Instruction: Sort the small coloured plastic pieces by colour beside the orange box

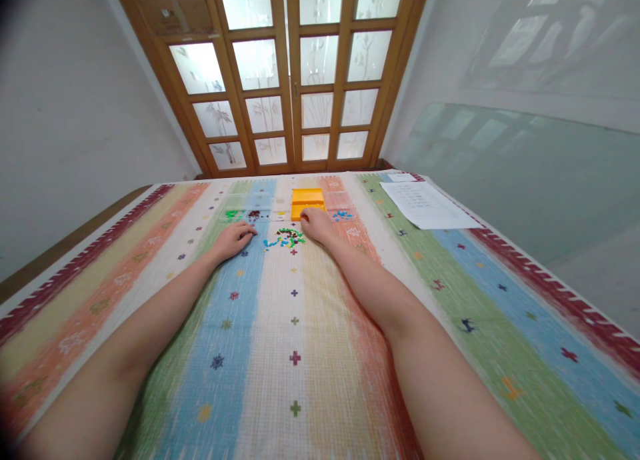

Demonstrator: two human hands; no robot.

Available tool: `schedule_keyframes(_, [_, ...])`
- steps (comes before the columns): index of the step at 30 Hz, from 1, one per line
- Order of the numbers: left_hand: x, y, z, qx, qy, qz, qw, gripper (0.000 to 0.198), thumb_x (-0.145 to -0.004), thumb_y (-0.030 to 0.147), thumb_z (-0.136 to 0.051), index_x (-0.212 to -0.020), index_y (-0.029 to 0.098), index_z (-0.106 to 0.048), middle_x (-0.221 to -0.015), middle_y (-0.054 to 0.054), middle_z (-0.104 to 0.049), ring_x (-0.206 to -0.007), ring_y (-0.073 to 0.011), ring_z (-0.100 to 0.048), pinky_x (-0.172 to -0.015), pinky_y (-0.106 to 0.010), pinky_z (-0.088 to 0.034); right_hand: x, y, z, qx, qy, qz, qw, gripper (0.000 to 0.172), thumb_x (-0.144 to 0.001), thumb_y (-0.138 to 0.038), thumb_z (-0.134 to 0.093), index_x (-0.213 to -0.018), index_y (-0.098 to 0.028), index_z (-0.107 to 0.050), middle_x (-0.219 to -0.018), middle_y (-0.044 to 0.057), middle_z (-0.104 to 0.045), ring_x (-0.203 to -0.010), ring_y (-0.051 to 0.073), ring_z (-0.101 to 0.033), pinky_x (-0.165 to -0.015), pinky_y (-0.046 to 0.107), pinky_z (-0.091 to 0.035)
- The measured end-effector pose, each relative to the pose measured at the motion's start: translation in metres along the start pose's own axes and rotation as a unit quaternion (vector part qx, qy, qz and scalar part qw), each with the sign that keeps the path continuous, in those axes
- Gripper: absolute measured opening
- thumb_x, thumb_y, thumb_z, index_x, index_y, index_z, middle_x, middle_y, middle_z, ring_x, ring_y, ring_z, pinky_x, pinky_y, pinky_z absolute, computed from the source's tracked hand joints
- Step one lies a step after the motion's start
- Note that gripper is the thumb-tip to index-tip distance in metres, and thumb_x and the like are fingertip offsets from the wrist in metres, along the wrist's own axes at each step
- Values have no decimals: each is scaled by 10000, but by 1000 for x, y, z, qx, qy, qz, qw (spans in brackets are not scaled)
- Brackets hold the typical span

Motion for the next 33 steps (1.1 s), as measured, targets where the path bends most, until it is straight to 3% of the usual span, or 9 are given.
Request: schedule_keyframes(33, [0, 0, 2, 13, 0, 11, 1000, 297, -991, 303, -503, -1084, 242, -778, -1072, -66, -704, -1015, -239, -660, -940, -385, -529, -1, 0, -5, -9, 1, 18, 1000, 285, -959, -200, -549, -1176, -165, -730, -1202, 124, -729, -1097, 246, -620, -986, 339, -458])
Point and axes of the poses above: each hand's wrist, its own x-axis away from the middle knuckle, its own z-axis out of the back of the hand, y = z × x, the point moved 10 cm from there along -x, towards the middle knuckle
